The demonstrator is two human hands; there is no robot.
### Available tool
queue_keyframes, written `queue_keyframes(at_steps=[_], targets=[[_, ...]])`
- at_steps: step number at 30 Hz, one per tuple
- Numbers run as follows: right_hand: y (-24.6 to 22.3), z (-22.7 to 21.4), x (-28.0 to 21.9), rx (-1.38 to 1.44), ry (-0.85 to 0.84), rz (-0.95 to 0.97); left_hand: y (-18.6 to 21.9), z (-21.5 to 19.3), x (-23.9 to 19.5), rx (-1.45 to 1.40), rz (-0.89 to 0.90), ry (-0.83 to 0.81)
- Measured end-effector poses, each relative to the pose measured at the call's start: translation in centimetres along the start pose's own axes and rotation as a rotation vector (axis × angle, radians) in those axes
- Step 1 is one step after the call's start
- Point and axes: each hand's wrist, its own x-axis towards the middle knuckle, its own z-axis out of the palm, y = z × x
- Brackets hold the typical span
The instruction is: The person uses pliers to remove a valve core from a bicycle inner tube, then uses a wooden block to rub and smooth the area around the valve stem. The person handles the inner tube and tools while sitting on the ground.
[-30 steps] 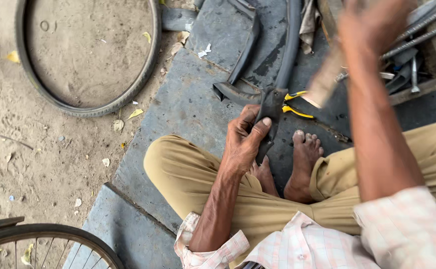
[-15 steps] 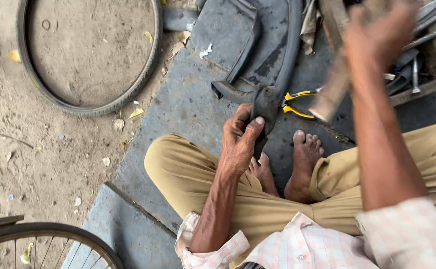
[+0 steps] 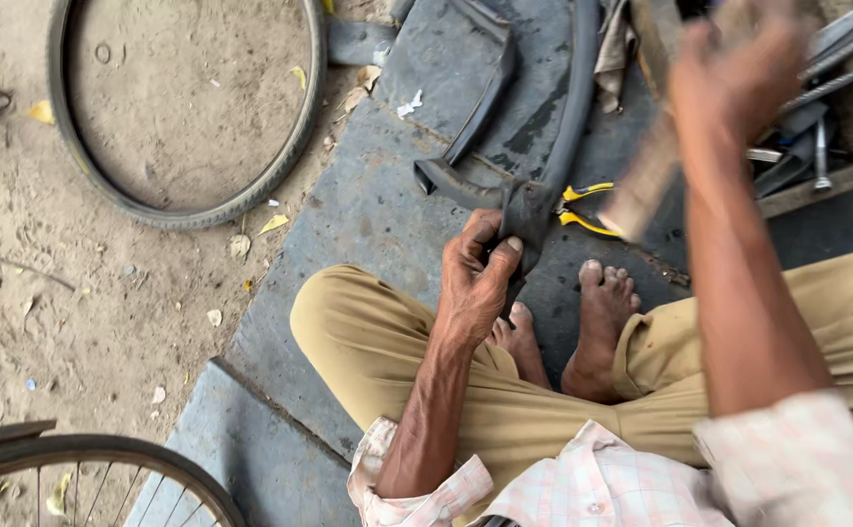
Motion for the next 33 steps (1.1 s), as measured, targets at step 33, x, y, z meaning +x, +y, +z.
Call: queue_keyframes(at_steps=[33], targets=[[-2.2, -6.1, -10.6, 0.015, -0.311, -0.099, -1.2, -0.6, -0.5, -0.035, -0.075, 0.012]])
